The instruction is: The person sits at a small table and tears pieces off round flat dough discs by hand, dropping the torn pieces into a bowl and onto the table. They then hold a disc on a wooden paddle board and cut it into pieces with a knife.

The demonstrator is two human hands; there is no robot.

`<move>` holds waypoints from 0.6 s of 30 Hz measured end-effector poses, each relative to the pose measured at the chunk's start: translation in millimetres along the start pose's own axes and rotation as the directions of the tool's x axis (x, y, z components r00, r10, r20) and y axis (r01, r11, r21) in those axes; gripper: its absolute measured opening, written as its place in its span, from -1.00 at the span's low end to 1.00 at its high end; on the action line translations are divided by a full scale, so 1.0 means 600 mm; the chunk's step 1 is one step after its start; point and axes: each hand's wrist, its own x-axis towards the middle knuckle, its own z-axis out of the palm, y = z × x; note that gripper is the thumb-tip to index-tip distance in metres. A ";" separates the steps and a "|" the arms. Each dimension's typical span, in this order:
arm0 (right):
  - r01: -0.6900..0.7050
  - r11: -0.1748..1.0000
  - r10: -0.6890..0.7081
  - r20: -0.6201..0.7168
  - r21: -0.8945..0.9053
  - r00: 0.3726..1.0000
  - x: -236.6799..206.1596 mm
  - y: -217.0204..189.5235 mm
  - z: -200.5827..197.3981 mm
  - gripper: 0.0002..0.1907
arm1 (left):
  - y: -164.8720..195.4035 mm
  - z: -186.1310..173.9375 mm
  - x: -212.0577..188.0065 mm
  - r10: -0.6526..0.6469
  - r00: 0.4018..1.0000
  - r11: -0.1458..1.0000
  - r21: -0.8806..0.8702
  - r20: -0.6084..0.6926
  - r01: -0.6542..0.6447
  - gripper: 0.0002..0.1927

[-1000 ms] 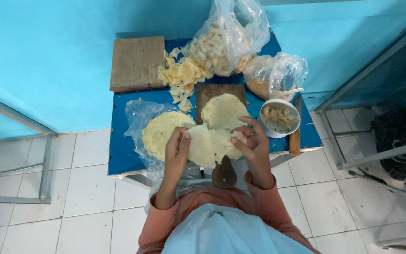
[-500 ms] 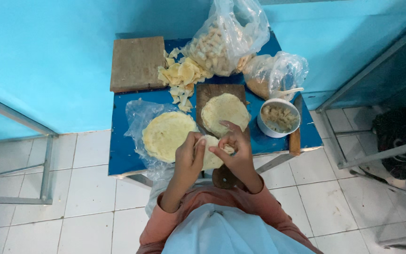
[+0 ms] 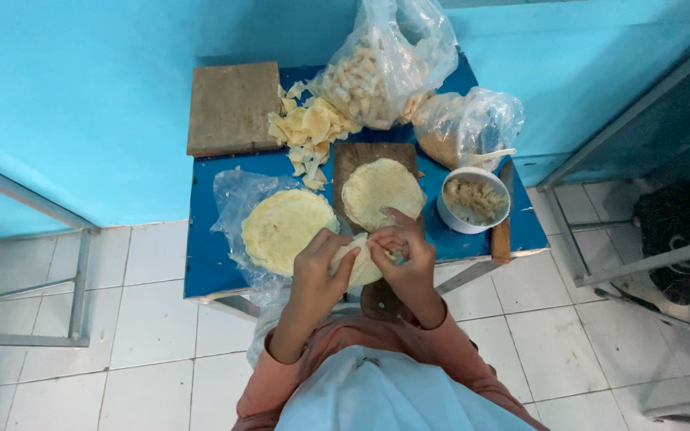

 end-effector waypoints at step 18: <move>-0.288 0.938 0.277 0.085 0.193 0.957 0.001 0.015 -0.005 -0.22 | -0.035 -0.003 -0.009 -0.261 0.960 0.951 -0.199 -0.104 0.237 -0.89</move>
